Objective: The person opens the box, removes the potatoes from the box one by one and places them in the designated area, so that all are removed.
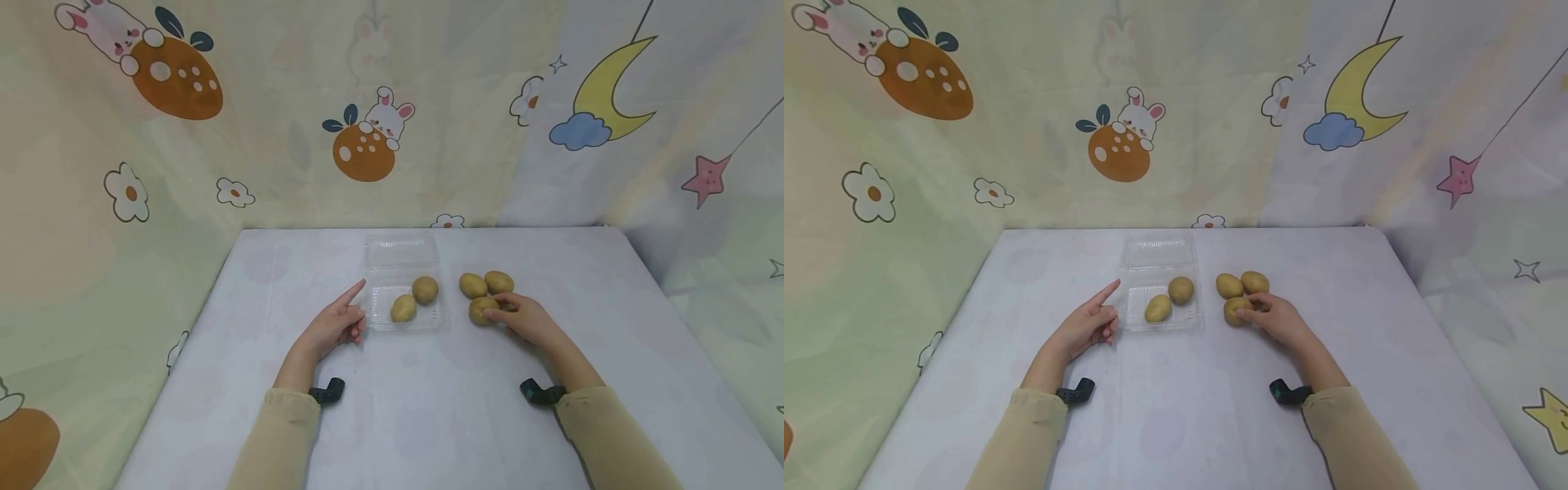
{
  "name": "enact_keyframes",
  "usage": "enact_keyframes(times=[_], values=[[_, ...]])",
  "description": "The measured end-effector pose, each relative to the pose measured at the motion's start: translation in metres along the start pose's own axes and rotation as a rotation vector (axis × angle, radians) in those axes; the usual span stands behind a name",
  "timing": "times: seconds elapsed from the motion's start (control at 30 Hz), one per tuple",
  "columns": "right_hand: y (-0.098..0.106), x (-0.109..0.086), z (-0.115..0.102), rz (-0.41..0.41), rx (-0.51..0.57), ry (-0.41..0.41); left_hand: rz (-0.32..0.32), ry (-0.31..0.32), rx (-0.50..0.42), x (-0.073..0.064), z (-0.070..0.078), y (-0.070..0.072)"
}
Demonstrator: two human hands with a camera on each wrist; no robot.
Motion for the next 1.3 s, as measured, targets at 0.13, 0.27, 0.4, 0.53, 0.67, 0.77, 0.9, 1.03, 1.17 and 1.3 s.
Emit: enact_keyframes(times=[0.13, 0.27, 0.4, 0.53, 0.67, 0.77, 0.9, 1.03, 1.17, 1.3], values=[[0.0002, -0.0001, 0.0005, -0.012, -0.003, -0.004, 0.005, 0.003, 0.0, -0.0012, 0.0012, 0.0001], [0.0004, -0.0009, 0.0028, -0.023, 0.015, -0.004, 0.009, 0.003, 0.005, -0.0011, 0.0005, 0.0008], [0.0012, -0.0017, 0.0039, -0.018, 0.062, 0.015, 0.009, 0.006, 0.001, -0.0006, -0.0006, 0.0013], [0.0017, -0.0018, 0.0048, -0.016, 0.1, 0.028, 0.006, 0.004, 0.007, 0.0, -0.0004, 0.0014], [0.002, -0.0015, 0.006, -0.017, 0.114, 0.025, 0.002, 0.005, 0.01, 0.0002, 0.0, 0.0012], [0.0019, -0.0011, 0.0065, -0.017, 0.12, 0.026, 0.002, 0.008, 0.007, 0.0001, -0.0002, 0.0012], [0.0018, -0.0011, 0.0071, -0.016, 0.125, 0.025, 0.008, 0.011, 0.004, 0.0001, -0.0008, 0.0016], [0.0016, -0.0011, 0.0075, -0.017, 0.124, 0.024, 0.011, 0.007, 0.008, 0.0006, -0.0013, 0.0023], [0.0014, -0.001, 0.0072, -0.018, 0.127, 0.028, 0.009, 0.001, 0.002, 0.0004, -0.0011, 0.0019], [0.0014, -0.0009, 0.0072, -0.018, 0.132, 0.027, 0.009, 0.0, -0.003, -0.0004, -0.0007, 0.0011]])
Point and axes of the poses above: each hand's wrist, its own x-axis towards the middle knuckle, its own y-axis out of the back of the hand, z = x × y, the point moved 6 cm from there along x, towards the middle knuckle, and after that the axes turned 12 degrees about y, right-handed, at the moved point
